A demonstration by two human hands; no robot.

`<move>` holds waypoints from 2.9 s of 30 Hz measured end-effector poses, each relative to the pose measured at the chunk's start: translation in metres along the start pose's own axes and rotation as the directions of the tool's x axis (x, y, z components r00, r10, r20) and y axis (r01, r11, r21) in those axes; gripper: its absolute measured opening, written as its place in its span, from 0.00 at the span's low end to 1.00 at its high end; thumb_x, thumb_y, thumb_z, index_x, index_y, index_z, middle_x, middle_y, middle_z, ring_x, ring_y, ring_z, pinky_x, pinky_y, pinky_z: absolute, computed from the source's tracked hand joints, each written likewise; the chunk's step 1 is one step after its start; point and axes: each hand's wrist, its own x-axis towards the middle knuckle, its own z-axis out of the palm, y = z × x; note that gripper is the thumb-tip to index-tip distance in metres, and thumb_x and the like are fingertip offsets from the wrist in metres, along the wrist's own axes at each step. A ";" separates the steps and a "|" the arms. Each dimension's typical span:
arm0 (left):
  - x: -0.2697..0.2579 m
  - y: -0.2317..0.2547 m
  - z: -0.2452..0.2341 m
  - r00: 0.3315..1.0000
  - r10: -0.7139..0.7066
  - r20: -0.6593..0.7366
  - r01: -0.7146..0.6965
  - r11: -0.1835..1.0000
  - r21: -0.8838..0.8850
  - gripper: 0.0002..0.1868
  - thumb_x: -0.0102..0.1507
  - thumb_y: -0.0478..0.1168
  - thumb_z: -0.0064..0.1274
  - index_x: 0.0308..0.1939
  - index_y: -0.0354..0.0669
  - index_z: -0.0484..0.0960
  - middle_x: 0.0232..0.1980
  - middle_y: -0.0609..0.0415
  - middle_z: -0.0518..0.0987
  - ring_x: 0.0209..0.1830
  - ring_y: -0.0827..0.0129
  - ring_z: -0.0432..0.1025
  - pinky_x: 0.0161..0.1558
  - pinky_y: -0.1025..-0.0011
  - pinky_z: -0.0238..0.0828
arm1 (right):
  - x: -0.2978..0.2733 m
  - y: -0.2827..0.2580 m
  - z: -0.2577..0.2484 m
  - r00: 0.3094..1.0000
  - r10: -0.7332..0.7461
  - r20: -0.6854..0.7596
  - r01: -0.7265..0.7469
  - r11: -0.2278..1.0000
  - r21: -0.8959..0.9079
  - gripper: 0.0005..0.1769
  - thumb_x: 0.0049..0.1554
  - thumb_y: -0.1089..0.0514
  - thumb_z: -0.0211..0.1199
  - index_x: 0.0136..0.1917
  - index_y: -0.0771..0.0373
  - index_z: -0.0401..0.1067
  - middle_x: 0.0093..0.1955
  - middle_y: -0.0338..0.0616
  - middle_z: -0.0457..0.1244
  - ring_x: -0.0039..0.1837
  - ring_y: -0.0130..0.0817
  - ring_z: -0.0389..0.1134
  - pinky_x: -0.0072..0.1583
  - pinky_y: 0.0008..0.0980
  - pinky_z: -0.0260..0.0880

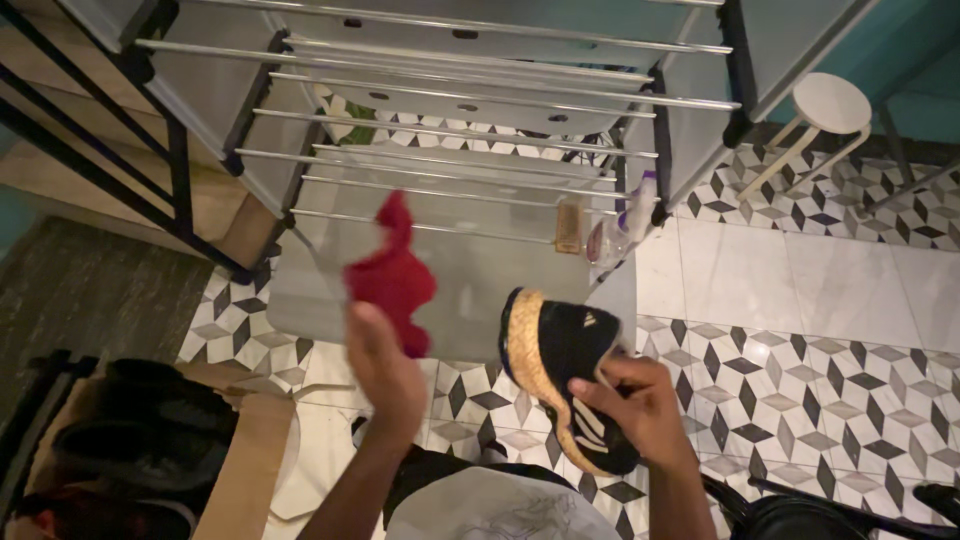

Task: The person cleans a black sneaker by spraying it with a cleaning solution and wiping it with a red cloth. They rotate the shoe to clean the sole, sides, and upper, then place it on a drying rack.

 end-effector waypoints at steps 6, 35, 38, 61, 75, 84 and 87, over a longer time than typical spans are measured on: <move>-0.020 0.044 0.042 0.483 0.399 0.779 -0.738 0.665 0.117 0.15 0.74 0.42 0.46 0.61 0.36 0.74 0.67 0.36 0.71 0.71 0.43 0.64 0.72 0.56 0.59 | 0.000 -0.008 0.004 0.990 -0.121 0.067 0.122 0.993 -0.002 0.27 0.51 0.69 0.74 0.24 0.64 0.57 0.24 0.31 0.49 0.30 0.19 0.47 0.34 0.29 0.44; -0.045 -0.005 -0.007 0.769 -0.090 0.633 -0.194 0.910 0.365 0.19 0.69 0.35 0.41 0.63 0.32 0.75 0.56 0.40 0.80 0.56 0.55 0.76 0.58 0.63 0.73 | -0.012 0.009 -0.009 0.952 -0.012 0.306 -0.001 0.999 0.042 0.14 0.54 0.62 0.73 0.54 0.66 0.79 0.62 0.49 0.70 0.76 0.41 0.59 0.78 0.45 0.45; -0.039 -0.009 -0.007 0.805 -0.492 0.331 0.232 0.776 0.587 0.20 0.73 0.37 0.39 0.64 0.34 0.79 0.45 0.35 0.81 0.42 0.47 0.73 0.47 0.59 0.70 | -0.013 -0.009 -0.009 0.936 -0.058 0.346 0.004 0.988 0.156 0.15 0.54 0.64 0.73 0.56 0.64 0.78 0.69 0.52 0.67 0.82 0.47 0.53 0.81 0.53 0.40; -0.082 0.047 -0.017 0.649 0.255 0.717 -0.434 0.898 0.073 0.22 0.77 0.48 0.33 0.59 0.40 0.79 0.65 0.45 0.80 0.74 0.46 0.71 0.80 0.47 0.55 | -0.017 -0.030 0.006 0.776 -0.421 0.470 0.362 0.907 0.214 0.12 0.55 0.56 0.71 0.44 0.69 0.78 0.61 0.59 0.71 0.73 0.58 0.68 0.84 0.59 0.36; -0.048 0.055 0.000 0.708 0.165 0.686 -0.276 0.960 0.054 0.26 0.79 0.54 0.29 0.60 0.38 0.76 0.66 0.44 0.78 0.78 0.47 0.64 0.79 0.54 0.56 | -0.017 -0.048 0.018 0.791 -0.426 0.439 0.437 0.896 0.081 0.11 0.54 0.60 0.71 0.48 0.67 0.79 0.64 0.59 0.69 0.75 0.58 0.60 0.79 0.54 0.41; -0.044 0.023 -0.021 0.437 0.468 0.768 -0.724 0.690 -0.008 0.22 0.79 0.51 0.32 0.57 0.42 0.79 0.60 0.48 0.82 0.64 0.51 0.76 0.73 0.54 0.66 | -0.021 0.002 -0.002 0.867 -0.406 0.289 0.371 0.913 0.170 0.22 0.54 0.56 0.70 0.57 0.73 0.77 0.69 0.59 0.67 0.74 0.53 0.62 0.79 0.50 0.45; -0.016 0.007 -0.017 0.819 -0.241 0.521 -0.077 0.853 0.516 0.20 0.74 0.49 0.39 0.54 0.37 0.80 0.48 0.48 0.84 0.35 0.64 0.80 0.38 0.68 0.78 | -0.029 0.002 -0.008 0.940 -0.299 0.161 0.161 0.810 0.563 0.25 0.53 0.58 0.73 0.56 0.81 0.76 0.63 0.68 0.67 0.64 0.60 0.65 0.68 0.57 0.53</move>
